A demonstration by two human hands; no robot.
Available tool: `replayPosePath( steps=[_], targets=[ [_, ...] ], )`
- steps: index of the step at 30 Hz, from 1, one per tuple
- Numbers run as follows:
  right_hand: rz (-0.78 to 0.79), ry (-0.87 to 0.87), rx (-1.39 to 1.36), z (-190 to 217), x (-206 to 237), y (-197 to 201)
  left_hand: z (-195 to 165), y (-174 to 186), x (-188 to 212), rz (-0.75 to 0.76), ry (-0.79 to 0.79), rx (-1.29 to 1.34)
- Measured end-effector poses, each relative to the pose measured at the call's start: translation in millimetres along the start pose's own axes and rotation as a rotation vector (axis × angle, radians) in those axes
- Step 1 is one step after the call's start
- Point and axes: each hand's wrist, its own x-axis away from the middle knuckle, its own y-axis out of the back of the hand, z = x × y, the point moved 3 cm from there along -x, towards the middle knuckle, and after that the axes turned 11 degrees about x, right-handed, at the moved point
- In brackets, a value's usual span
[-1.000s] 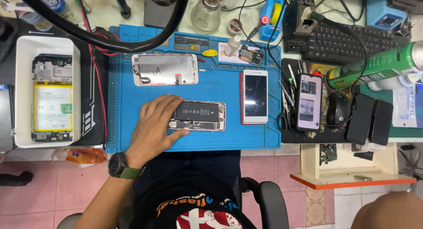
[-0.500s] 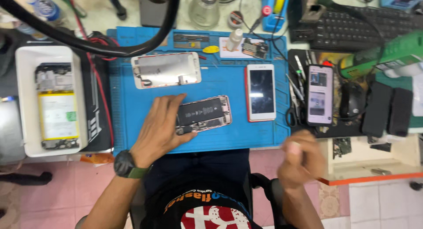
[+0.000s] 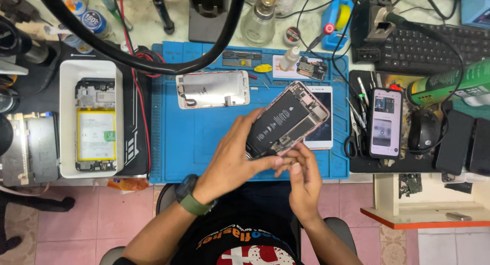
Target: The person tests several smartphones, tapping their screens and checking the displays, then opens the back cover of a disassembled phone and works on its internal battery and components by hand. They use another working phone, appearing to take photos or reference information, and pick up a screwdriver near the end.
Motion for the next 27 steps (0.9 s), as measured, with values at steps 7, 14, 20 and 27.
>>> replayPosePath(
  steps=[7,14,20,27],
  targets=[
    [-0.01,-0.004,0.067,34.9,-6.1,40.2,-4.9,-36.1,22.3,0.037,0.337,0.867],
    [-0.016,-0.033,0.047,59.7,-19.3,53.5,-30.4,-49.5,35.1,-0.064,0.109,1.034],
    [0.007,0.133,0.222,81.3,-11.5,42.0,-29.7,-60.0,41.9,-0.213,0.113,1.063],
    [0.002,0.116,0.263,81.7,-10.9,41.3,-27.1,-67.1,42.8,-0.23,0.076,0.971]
  ],
)
